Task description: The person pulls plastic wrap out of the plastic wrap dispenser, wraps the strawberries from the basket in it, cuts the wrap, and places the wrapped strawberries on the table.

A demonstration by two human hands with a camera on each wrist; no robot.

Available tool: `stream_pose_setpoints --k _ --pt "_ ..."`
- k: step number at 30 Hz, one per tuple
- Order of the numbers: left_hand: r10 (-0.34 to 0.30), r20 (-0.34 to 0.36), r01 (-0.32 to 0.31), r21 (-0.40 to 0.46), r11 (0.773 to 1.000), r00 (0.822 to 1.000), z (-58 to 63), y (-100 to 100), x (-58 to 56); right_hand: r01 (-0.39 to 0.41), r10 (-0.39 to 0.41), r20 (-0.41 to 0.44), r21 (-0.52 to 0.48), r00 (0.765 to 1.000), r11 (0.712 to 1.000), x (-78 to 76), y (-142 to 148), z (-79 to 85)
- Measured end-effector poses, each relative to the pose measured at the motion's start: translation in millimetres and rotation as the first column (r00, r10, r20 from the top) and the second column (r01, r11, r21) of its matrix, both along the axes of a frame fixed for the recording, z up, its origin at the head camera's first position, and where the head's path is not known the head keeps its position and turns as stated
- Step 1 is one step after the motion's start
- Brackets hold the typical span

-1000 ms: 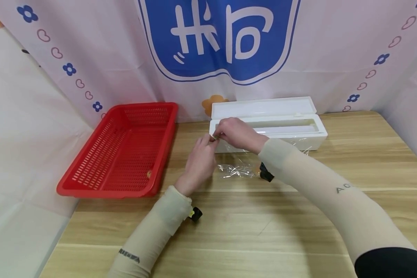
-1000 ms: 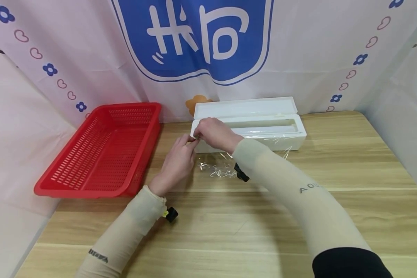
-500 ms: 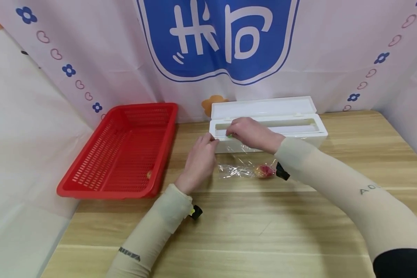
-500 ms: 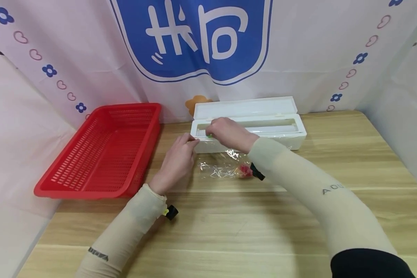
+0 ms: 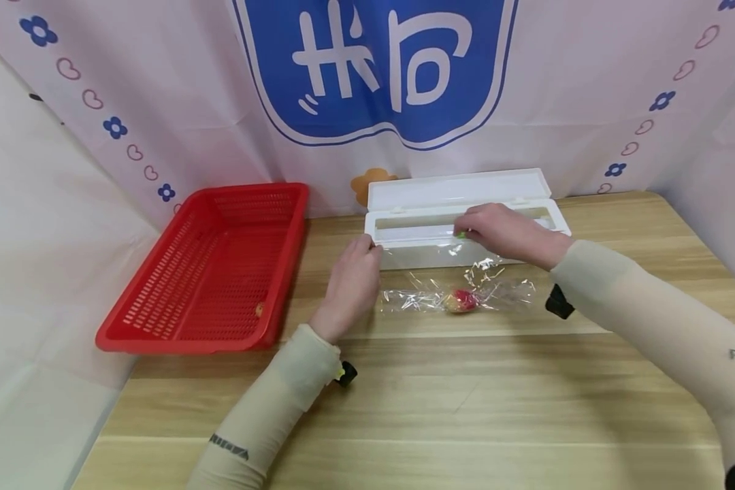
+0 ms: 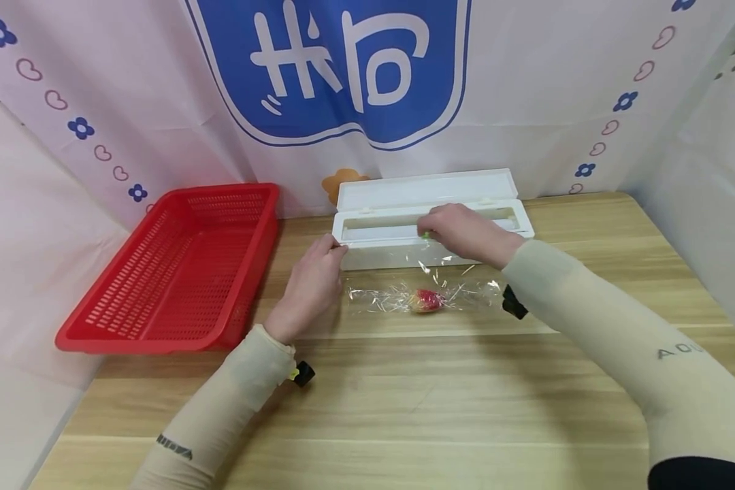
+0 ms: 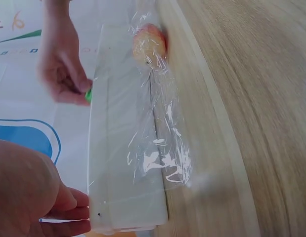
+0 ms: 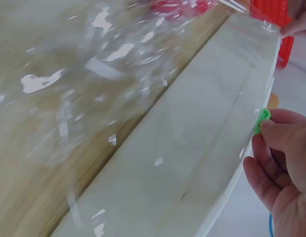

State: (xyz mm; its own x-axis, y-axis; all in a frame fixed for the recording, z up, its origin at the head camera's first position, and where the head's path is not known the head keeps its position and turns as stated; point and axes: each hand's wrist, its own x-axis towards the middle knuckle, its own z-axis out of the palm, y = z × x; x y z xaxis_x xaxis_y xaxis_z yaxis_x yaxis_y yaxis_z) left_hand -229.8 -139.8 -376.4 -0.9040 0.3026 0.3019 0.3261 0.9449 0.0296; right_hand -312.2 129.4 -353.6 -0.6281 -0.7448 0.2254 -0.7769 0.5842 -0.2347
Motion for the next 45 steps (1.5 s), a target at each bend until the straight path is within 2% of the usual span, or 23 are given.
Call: stream_pose_setpoints --k 7,14,21,29,36,45 --pt "0.007 0.019 -0.007 0.001 1.0 1.0 0.2 4 -0.1 0.087 -0.087 0.009 0.022 0.996 0.996 5.6 45 2.0" --pt "0.02 -0.003 -0.02 -0.004 1.0 1.0 1.4 3 1.8 0.11 -0.11 0.001 -0.011 0.994 0.994 7.5 79 -0.8" --pt "0.014 -0.008 -0.014 -0.004 1.0 1.0 0.3 4 1.3 0.138 -0.138 0.013 -0.011 0.99 0.99 9.7 95 0.8" --pt "0.015 0.004 -0.015 -0.009 1.0 1.0 1.4 2 1.3 0.187 -0.192 -0.053 -0.082 0.98 0.979 13.4 126 -1.5" --pt "0.011 0.015 -0.011 -0.001 1.0 1.0 3.9 -1 1.1 0.293 -0.292 0.021 -0.051 0.956 0.955 13.5 139 -1.3" --pt "-0.018 0.031 0.016 0.065 0.998 0.999 3.9 -4 0.4 0.319 -0.316 0.061 -0.053 0.947 0.946 15.2 143 0.5"
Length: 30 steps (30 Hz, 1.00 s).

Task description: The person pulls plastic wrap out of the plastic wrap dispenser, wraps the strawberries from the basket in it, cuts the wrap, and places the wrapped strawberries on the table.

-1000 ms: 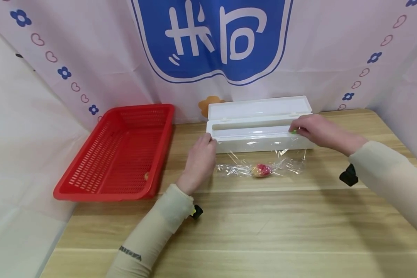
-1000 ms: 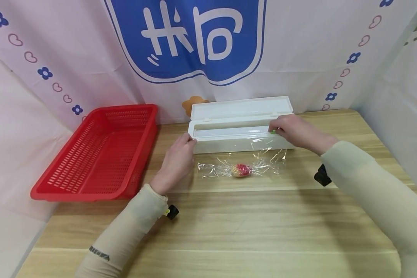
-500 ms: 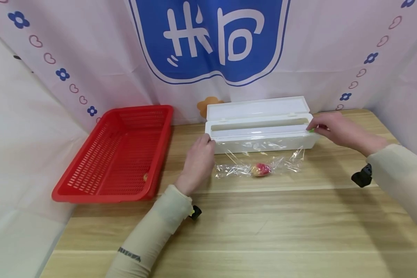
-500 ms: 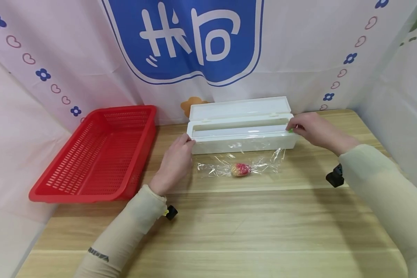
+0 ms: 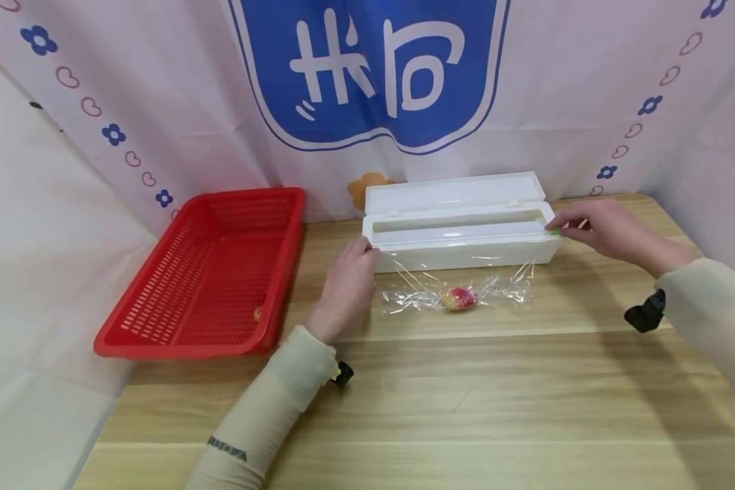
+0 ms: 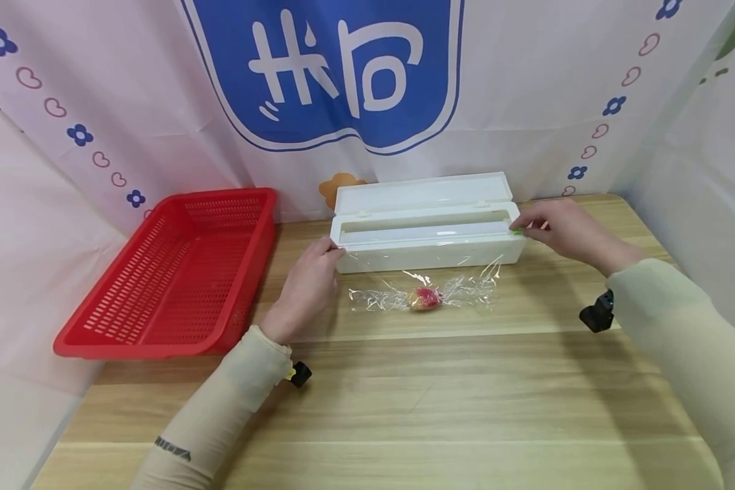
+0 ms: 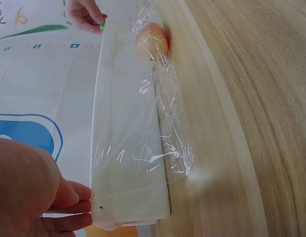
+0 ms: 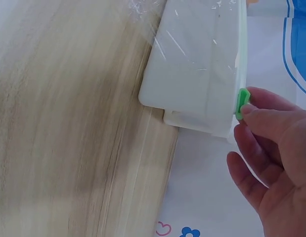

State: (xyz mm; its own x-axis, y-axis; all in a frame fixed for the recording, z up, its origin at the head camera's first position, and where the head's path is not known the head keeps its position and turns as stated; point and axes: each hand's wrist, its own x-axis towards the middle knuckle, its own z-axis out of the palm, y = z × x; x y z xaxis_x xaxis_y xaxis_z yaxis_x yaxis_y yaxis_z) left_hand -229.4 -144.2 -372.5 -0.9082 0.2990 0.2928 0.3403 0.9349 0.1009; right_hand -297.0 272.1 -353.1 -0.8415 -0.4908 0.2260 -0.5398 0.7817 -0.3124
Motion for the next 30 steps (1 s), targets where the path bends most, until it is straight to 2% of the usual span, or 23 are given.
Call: stream_pose_setpoints --k 7,10,13,17,20,23,26,30 --pt "-0.006 -0.005 0.006 -0.011 1.0 1.0 -0.6 -2 0.4 0.014 -0.014 0.003 -0.001 1.0 1.0 4.7 -9 5.9" --pt "-0.016 -0.018 0.016 -0.006 1.0 1.0 -0.9 -2 0.4 0.005 -0.005 -0.033 -0.011 0.999 1.0 12.6 -24 7.8" --pt "-0.026 -0.031 0.026 -0.002 1.0 0.999 -1.1 -2 0.5 -0.04 0.039 -0.062 -0.023 0.997 0.999 22.2 -45 5.5" --pt "-0.029 -0.029 0.029 -0.005 1.0 0.999 -1.4 -2 0.4 -0.15 0.15 -0.029 -0.012 0.988 0.989 36.2 -77 -4.5" --pt "-0.026 -0.021 0.026 -0.005 1.0 0.999 -1.9 -2 0.1 -0.247 0.246 0.007 0.018 0.969 0.969 46.0 -98 -15.2" --pt "-0.031 -0.023 0.031 0.001 1.0 0.999 -2.4 -3 -0.3 -0.318 0.318 0.0 0.053 0.948 0.947 53.0 -113 -26.5" --pt "-0.038 -0.029 0.039 0.007 0.999 0.999 -2.8 -3 -0.7 -0.338 0.34 -0.022 0.07 0.94 0.938 56.2 -122 -36.6" --pt "-0.038 -0.018 0.039 0.016 0.999 0.999 -2.9 -3 -1.1 -0.321 0.323 -0.013 0.077 0.946 0.944 57.5 -126 -47.6"
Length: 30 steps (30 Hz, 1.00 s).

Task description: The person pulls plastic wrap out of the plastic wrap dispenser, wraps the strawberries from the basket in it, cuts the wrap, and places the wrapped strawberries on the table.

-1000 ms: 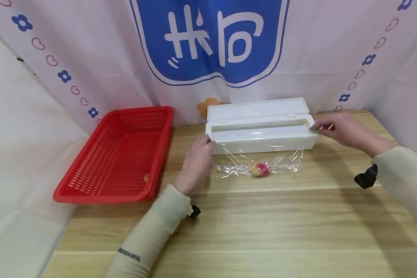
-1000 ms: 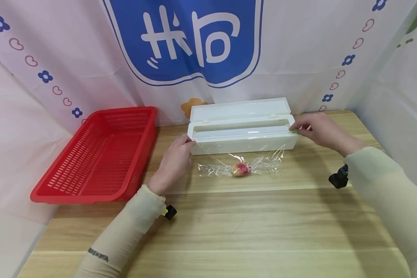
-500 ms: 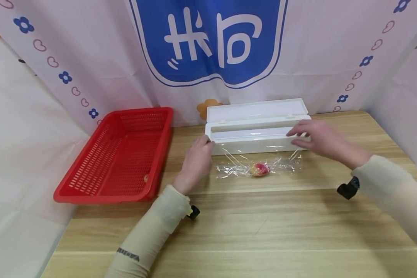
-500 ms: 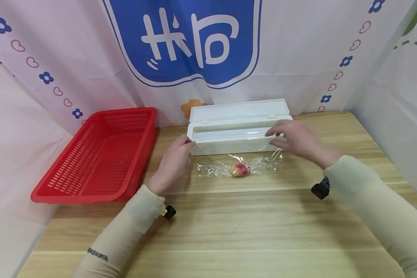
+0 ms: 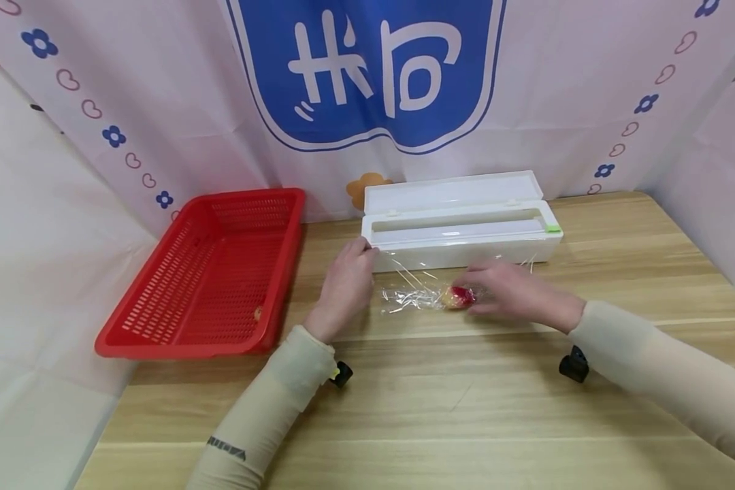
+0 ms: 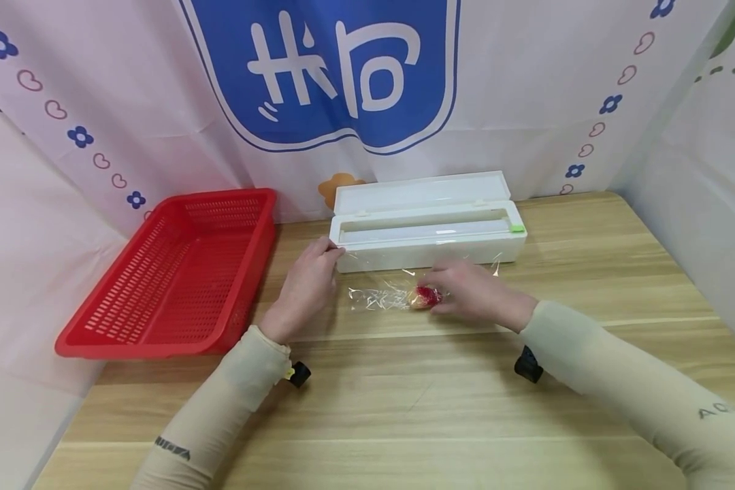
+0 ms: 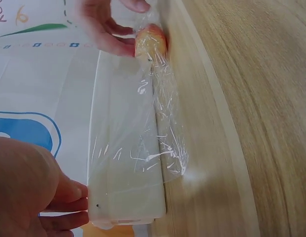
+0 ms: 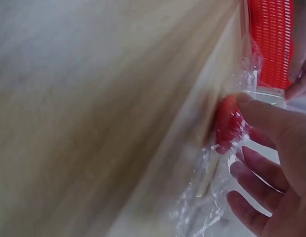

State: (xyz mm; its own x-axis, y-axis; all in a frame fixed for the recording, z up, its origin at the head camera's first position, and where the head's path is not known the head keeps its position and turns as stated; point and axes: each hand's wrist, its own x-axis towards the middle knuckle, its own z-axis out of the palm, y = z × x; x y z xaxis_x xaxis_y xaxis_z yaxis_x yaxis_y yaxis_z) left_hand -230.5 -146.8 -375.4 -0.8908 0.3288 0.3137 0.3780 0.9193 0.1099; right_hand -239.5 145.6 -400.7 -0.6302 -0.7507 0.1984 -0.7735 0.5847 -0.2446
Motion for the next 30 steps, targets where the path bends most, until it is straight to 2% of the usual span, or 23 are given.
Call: stream_pose_setpoints --k 4,12,14,18,21,24,30 --pt "0.006 0.044 -0.008 0.037 0.999 0.999 2.8 1 0.3 0.022 -0.021 0.004 -0.022 1.0 1.0 -0.2 -3 -4.9" --pt "0.007 0.168 -0.031 0.141 0.989 0.986 5.5 -4 0.2 0.039 -0.033 0.094 -0.071 0.995 0.997 5.1 -6 -7.5" --pt "0.005 0.181 -0.036 0.167 0.985 0.983 6.7 -6 0.0 0.03 -0.023 0.091 -0.078 0.996 0.996 7.5 -7 -8.5" --pt "0.006 0.163 -0.036 0.185 0.982 0.987 9.2 -7 2.7 0.002 0.003 0.058 -0.077 0.998 0.997 13.4 -8 -7.8" --pt "-0.02 0.13 -0.003 0.178 0.984 0.991 10.4 -4 9.0 -0.011 0.015 0.061 -0.068 0.998 0.998 19.0 -9 -5.5" --pt "-0.074 0.122 0.054 0.155 0.986 0.99 8.5 2 18.1 -0.022 0.028 0.08 -0.066 0.996 0.998 24.8 -10 -4.4" --pt "-0.211 0.166 0.201 0.072 0.977 0.963 -2.0 21 39.0 -0.038 0.045 0.093 -0.077 0.995 0.996 33.8 -10 -5.1"
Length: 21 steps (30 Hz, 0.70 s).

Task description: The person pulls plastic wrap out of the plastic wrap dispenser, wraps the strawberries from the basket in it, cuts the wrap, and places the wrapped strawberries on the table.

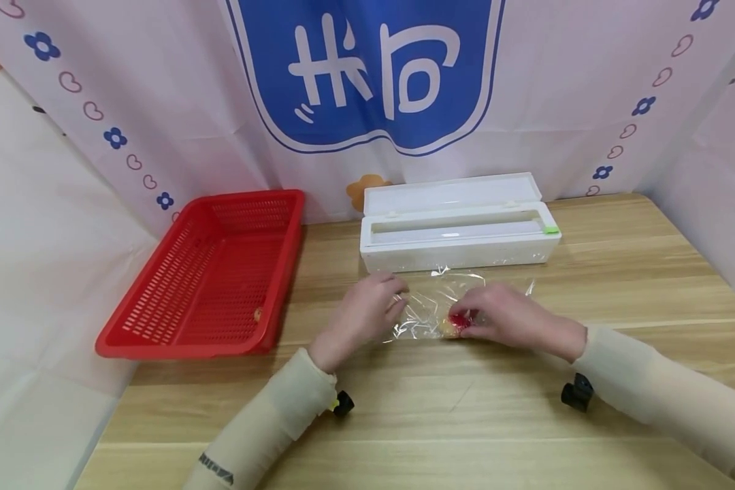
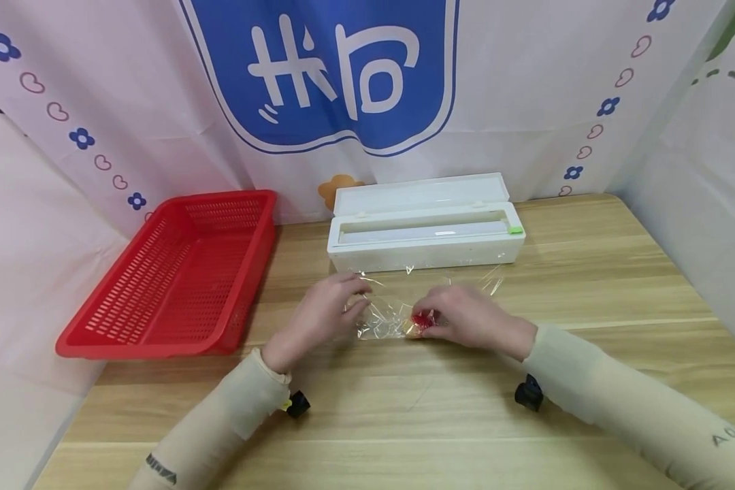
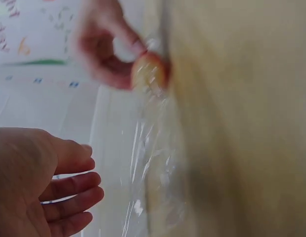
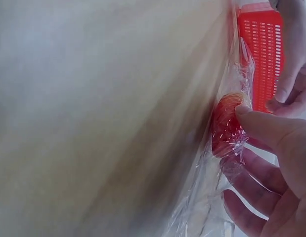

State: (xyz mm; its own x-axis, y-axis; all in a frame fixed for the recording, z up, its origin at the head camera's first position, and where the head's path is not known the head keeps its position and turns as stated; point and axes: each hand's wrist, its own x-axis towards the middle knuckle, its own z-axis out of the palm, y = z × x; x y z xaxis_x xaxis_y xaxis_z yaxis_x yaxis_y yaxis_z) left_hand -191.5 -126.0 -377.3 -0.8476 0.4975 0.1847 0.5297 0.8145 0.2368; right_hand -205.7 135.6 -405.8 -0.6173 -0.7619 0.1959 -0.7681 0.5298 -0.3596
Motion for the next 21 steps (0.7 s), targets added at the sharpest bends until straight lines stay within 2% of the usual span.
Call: stream_pose_setpoints --k 5,9,15,21 --pt "-0.153 -0.023 0.151 -0.066 0.986 0.988 -5.6 13 14.1 0.007 -0.007 0.023 -0.007 1.0 1.0 5.6 1 -0.6" --pt "-0.237 -0.008 0.236 -0.077 0.969 0.971 -8.0 21 18.9 -0.004 0.006 0.075 -0.025 0.997 1.0 7.2 2 -1.7" --pt "-0.294 0.038 0.296 -0.077 0.952 0.955 -12.9 29 20.7 -0.02 0.027 0.169 -0.042 0.985 0.999 7.2 5 -2.6" --pt "-0.329 0.058 0.331 -0.043 0.943 0.943 -19.4 34 19.7 0.002 0.012 0.287 -0.049 0.958 0.999 9.1 6 -1.9"
